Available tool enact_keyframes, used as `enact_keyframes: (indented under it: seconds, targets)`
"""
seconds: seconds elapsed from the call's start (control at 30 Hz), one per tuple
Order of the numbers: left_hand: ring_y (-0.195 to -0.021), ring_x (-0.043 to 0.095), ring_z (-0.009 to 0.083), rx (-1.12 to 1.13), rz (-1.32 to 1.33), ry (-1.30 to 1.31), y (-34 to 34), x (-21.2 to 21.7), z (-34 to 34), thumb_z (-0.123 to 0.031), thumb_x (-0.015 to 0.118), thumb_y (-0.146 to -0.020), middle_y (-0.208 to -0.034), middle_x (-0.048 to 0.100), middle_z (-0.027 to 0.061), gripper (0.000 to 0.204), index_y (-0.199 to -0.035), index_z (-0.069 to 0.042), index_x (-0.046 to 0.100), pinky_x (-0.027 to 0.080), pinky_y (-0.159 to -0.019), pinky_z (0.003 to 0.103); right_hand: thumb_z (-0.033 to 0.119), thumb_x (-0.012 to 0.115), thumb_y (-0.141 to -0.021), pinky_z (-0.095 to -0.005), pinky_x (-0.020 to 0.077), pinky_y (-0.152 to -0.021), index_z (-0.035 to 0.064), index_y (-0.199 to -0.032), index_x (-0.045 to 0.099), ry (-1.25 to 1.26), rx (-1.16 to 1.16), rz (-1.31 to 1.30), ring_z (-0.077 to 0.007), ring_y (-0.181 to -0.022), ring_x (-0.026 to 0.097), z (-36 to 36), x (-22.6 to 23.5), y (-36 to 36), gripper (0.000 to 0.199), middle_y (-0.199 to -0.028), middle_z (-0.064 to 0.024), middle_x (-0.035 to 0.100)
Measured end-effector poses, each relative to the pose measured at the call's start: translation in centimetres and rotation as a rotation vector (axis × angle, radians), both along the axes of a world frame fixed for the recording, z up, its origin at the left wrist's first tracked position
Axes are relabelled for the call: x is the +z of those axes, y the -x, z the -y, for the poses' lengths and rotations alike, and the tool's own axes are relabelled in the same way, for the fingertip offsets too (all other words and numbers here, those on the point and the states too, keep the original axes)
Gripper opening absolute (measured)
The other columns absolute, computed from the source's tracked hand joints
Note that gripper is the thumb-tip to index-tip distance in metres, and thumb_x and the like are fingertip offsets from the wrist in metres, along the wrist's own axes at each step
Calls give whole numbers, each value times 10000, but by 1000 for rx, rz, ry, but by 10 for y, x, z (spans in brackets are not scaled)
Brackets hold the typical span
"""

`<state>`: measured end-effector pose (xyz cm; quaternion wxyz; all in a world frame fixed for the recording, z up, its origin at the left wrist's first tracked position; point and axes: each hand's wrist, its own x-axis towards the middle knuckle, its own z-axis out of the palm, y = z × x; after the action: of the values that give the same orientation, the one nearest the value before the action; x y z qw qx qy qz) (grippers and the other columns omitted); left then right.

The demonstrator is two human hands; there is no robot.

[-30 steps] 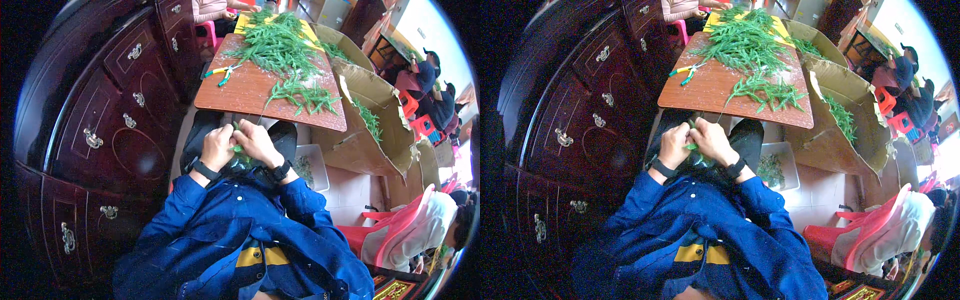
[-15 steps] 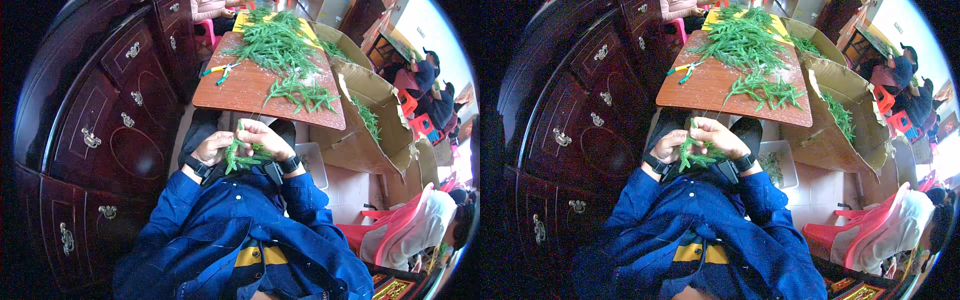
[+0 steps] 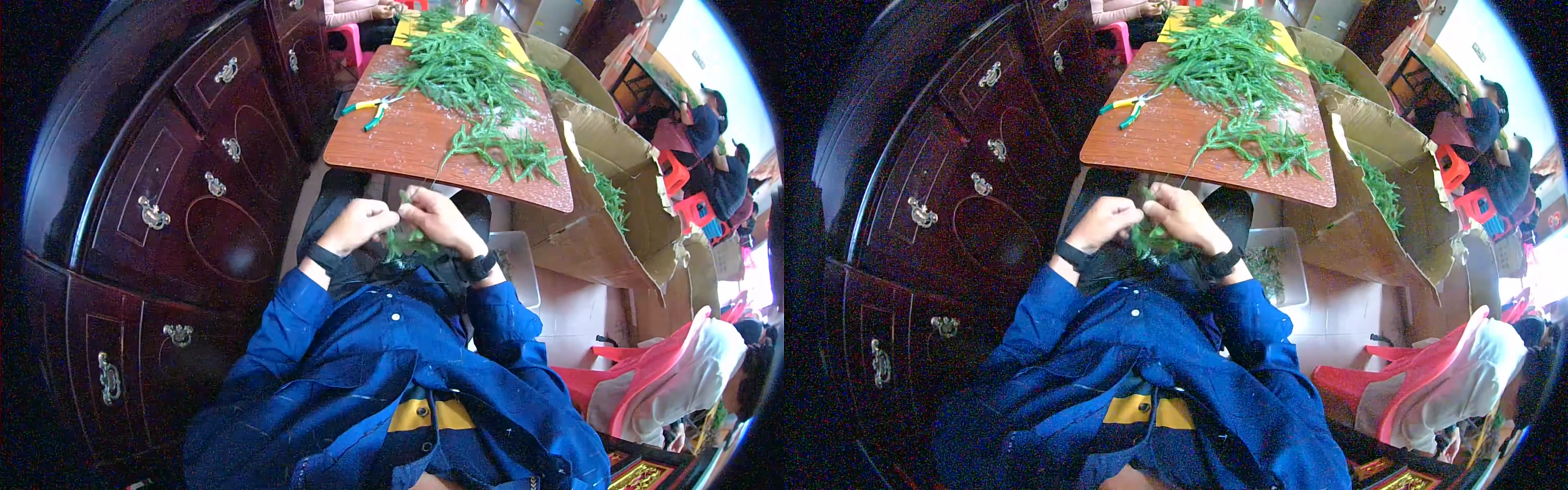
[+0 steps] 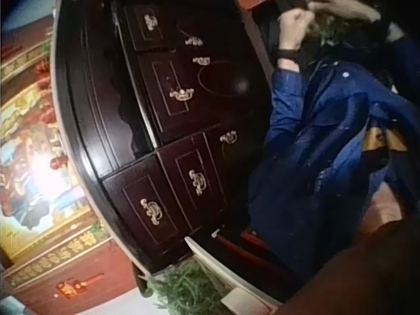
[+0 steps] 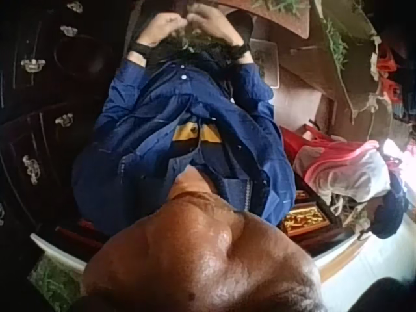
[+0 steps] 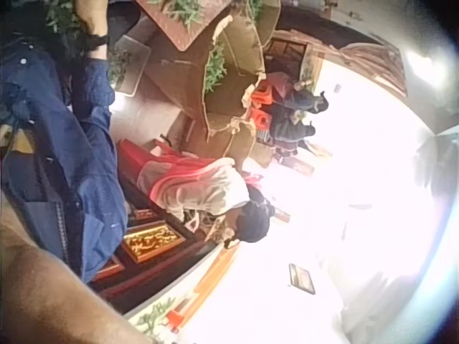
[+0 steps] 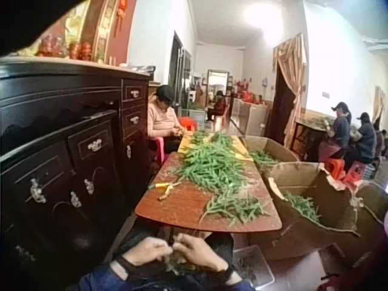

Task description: Trimming and sorting green leafy branches into boxes and containers.

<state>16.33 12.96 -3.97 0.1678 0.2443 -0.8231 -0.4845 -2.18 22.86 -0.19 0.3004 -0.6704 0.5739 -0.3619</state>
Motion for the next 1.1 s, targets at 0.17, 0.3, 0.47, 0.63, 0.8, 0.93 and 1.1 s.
enact_keyframes:
  seconds: [0.17,0.3,0.47,0.63,0.8,0.93,1.1]
  targets:
    - [-876,645,264,-148,-518,-1132,-3,2,0,-316,522,-979,-1000,670,126,310,-984,-23,624,504,-785,394,184,533,-1001,-246,451,-601,68,-922,527,-40,147,623,-94,-616,522,-1,5,5,140,-699,13,524]
    - [-1007,623,316,-276,-605,-1274,1,3,-11,-328,503,-986,-1090,645,184,365,-1075,5,620,480,-916,438,204,537,-1003,-240,447,-601,71,-934,525,-67,169,697,-89,-627,525,-2,7,5,150,-707,17,528]
    - [-1032,636,278,-398,-597,-1170,4,-3,-11,-325,561,-962,-1134,650,164,403,-1192,4,598,513,-904,409,215,540,-1002,-230,447,-597,71,-948,525,-75,183,676,-80,-627,527,-4,10,3,154,-720,15,539]
    - [-1010,643,259,-465,-693,-1146,3,-3,-17,-308,601,-938,-1104,662,157,373,-1135,8,627,509,-906,396,211,547,-999,-219,447,-594,71,-950,523,-101,202,661,-70,-623,526,-2,9,-1,151,-730,14,547]
    - [-940,647,217,-358,-539,-1041,1,4,-11,-287,616,-929,-986,670,118,296,-1002,-2,648,511,-891,361,196,552,-996,-215,448,-593,71,-945,519,-61,189,600,-64,-630,532,0,4,0,139,-748,18,554]
    - [-913,649,204,-270,-466,-929,1,0,-8,-285,613,-927,-952,670,114,296,-974,6,644,511,-878,342,194,554,-995,-223,449,-599,69,-939,520,-30,144,538,-67,-634,539,2,-2,1,141,-738,17,553]
    - [-922,660,223,-298,-586,-1073,4,9,-14,-273,589,-933,-994,682,155,320,-1015,31,648,509,-864,327,203,551,-997,-230,447,-608,70,-935,530,-33,166,676,-73,-634,543,-3,13,-3,148,-718,9,558]
